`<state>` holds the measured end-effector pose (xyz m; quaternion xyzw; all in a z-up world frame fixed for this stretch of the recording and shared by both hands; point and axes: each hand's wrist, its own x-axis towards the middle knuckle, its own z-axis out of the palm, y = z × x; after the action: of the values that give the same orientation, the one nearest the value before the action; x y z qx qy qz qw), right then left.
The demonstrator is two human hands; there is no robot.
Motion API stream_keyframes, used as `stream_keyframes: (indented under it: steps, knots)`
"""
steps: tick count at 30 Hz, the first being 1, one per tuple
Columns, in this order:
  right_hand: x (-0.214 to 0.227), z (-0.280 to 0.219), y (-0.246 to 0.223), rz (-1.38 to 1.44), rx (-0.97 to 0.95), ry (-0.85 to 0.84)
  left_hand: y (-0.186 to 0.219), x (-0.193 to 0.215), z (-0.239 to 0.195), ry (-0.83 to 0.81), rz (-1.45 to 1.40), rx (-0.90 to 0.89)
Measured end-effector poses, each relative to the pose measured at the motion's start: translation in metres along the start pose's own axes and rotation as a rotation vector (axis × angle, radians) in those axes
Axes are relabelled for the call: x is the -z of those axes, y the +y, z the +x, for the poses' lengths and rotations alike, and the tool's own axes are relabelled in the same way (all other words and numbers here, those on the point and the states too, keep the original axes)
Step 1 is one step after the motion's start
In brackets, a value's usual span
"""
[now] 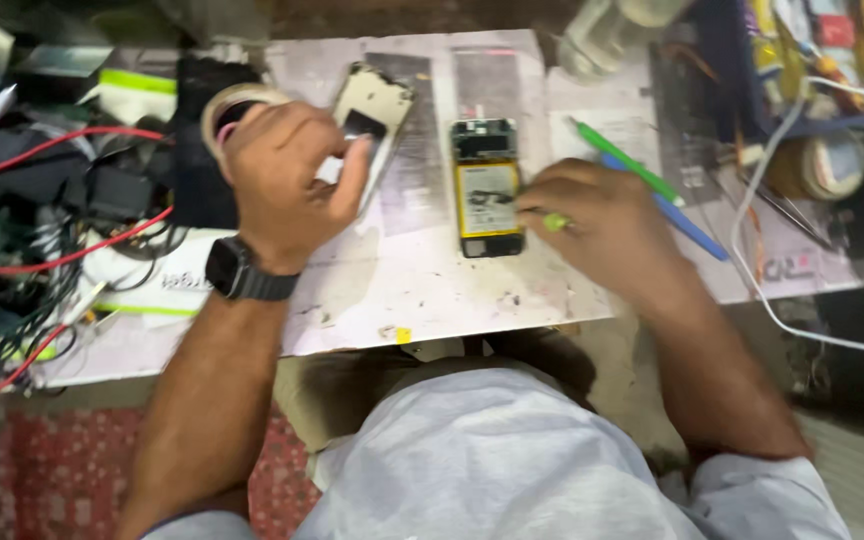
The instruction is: The person uses a green screwdriver to remove screws from a disassembled smartphone, transfers components between the phone and its back cover, and briefly connects a charging cable to a separate black phone to test power. The person then continues to remove and place screws and parts on the workbench.
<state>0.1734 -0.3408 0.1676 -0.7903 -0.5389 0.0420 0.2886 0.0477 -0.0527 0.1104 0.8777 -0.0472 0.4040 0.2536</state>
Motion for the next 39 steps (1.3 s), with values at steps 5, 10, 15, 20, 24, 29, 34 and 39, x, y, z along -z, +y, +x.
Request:
stream_keyframes:
  steps: [5,10,15,20,24,29,34,39]
  knots:
    - [-0.004,-0.001,0.019,-0.104,-0.064,-0.006,0.003,0.001,0.004,0.003,-0.029,-0.004]
    - [-0.007,0.007,0.033,-0.139,-0.007,0.045,0.004,0.0,0.006,-0.013,-0.05,0.01]
    - [-0.011,0.016,0.04,-0.157,0.008,0.072,0.003,0.001,0.009,-0.024,-0.041,0.022]
    - [-0.01,0.026,0.041,-0.199,-0.004,0.048,0.004,0.002,0.009,-0.044,-0.046,0.035]
    - [-0.007,0.038,0.043,-0.212,0.023,0.028,0.003,0.001,0.009,-0.047,-0.045,0.045]
    - [-0.012,0.057,0.048,-0.198,0.033,-0.019,0.003,0.003,0.01,-0.028,-0.045,0.056]
    - [-0.018,0.062,0.054,-0.164,0.027,-0.027,0.003,0.004,0.01,-0.015,-0.046,0.058]
    - [-0.023,0.064,0.059,-0.163,0.02,-0.043,0.002,0.003,0.01,-0.004,-0.044,0.036]
